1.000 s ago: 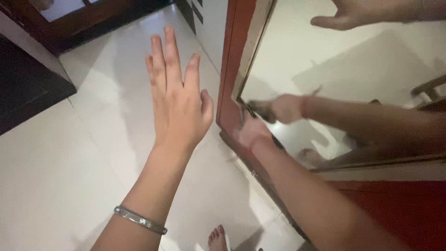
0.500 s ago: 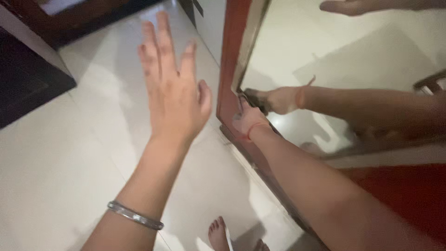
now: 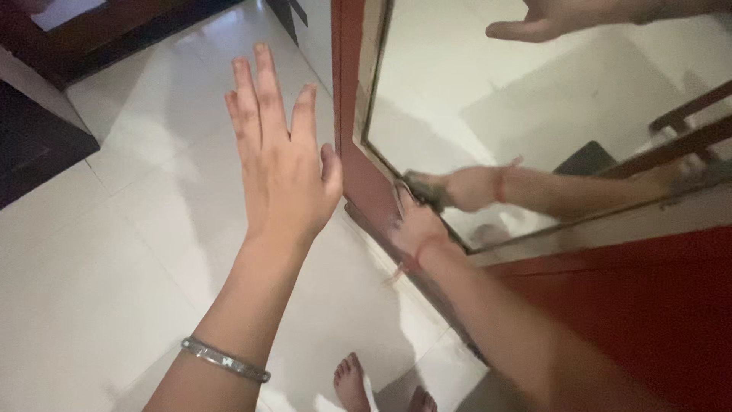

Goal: The person wipes a mirror mounted on a red wardrobe using a cloth. They spray the mirror with a cleaning solution from a bottle and continue wiping the surface in circular and vertical motions.

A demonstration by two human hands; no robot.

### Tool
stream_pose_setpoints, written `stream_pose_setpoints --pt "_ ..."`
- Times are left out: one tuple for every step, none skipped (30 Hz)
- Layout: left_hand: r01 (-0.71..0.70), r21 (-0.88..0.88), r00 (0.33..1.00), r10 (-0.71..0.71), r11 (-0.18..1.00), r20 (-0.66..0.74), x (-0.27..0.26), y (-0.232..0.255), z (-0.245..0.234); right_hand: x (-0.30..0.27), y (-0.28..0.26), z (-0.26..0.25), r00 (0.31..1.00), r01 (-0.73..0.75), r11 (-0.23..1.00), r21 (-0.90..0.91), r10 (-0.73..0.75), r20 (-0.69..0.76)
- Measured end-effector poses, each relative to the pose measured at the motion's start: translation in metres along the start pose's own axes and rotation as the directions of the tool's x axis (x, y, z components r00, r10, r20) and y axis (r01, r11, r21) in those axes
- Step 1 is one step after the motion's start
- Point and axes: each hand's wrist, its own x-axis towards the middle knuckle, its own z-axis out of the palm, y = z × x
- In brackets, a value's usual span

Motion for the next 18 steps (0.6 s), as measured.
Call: stream_pose_setpoints --pt "-0.007 0.004 1.0 0.007 1.0 0.001 -0.001 0.004 0.002 0.009 -0.004 -0.002 1.0 0.006 1.0 -0.029 -0.006 0.009" --pt "-0.015 0.002 1.0 0.015 1.0 -0.001 -0.004 0.009 0.004 0.014 -0.007 -0.002 1.0 0.008 0.999 -0.041 -0.008 0.016" --pt "-0.019 0.009 1.0 0.019 1.0 0.018 -0.009 0.013 0.003 0.018 -0.008 0.0 1.0 0.011 0.999 -0.054 -0.009 0.024" --pt "-0.021 0.014 0.999 0.02 1.0 0.033 -0.014 0.014 0.003 0.02 -0.003 0.001 1.0 0.013 0.997 -0.071 -0.011 0.029" --pt "-0.022 0.019 0.999 0.021 1.0 0.047 -0.017 0.016 0.005 0.014 0.008 0.007 1.0 0.025 0.999 -0.024 -0.025 -0.002" --pt "-0.025 0.028 0.999 0.024 0.999 0.041 -0.017 0.017 0.005 0.006 0.013 0.013 0.998 0.049 0.998 0.025 -0.048 -0.046" --pt "-0.028 0.037 0.999 0.027 0.999 0.036 -0.017 0.017 0.003 -0.004 0.019 0.02 0.993 0.076 0.994 0.072 -0.07 -0.091" --pt "-0.024 0.046 0.999 0.022 0.999 0.037 -0.017 0.019 0.0 -0.022 0.032 0.024 0.99 0.086 0.989 0.116 -0.072 -0.123" --pt "-0.022 0.036 0.999 0.021 0.999 0.035 -0.018 0.022 -0.004 -0.038 0.044 0.027 0.985 0.098 0.982 0.159 -0.073 -0.156" --pt "-0.021 0.028 0.999 0.02 0.999 0.027 -0.02 0.023 -0.004 -0.045 0.053 0.03 0.995 -0.04 0.994 0.104 0.049 -0.086" --pt "-0.02 0.021 1.0 0.02 1.0 0.019 -0.02 0.023 -0.003 -0.051 0.062 0.034 0.984 -0.176 0.984 0.041 0.177 -0.025" --pt "-0.016 0.011 1.0 0.016 1.0 0.016 -0.021 0.025 -0.003 -0.05 0.063 0.038 0.993 -0.079 0.997 0.025 0.081 -0.089" --pt "-0.012 0.002 1.0 0.012 1.0 0.014 -0.022 0.029 -0.002 -0.044 0.062 0.04 0.988 0.016 1.0 0.004 -0.015 -0.151" --pt "-0.011 -0.012 1.0 0.011 1.0 0.015 -0.022 0.033 -0.001 -0.042 0.063 0.041 0.972 0.103 0.995 -0.02 -0.105 -0.21" --pt "-0.012 -0.012 1.0 0.012 1.0 0.017 -0.023 0.035 -0.001 -0.037 0.06 0.04 0.984 0.082 0.996 -0.018 -0.084 -0.156" --pt "-0.015 -0.013 1.0 0.015 1.0 0.017 -0.023 0.036 -0.001 -0.023 0.051 0.034 0.993 0.061 0.998 -0.017 -0.063 -0.105" --pt "-0.018 -0.014 1.0 0.018 1.0 0.017 -0.023 0.038 0.0 -0.009 0.04 0.027 0.998 0.04 0.999 -0.018 -0.041 -0.053" --pt "-0.023 -0.006 1.0 0.023 1.0 0.014 -0.026 0.041 0.003 0.002 0.031 0.02 0.998 0.043 0.999 -0.031 -0.044 -0.038"
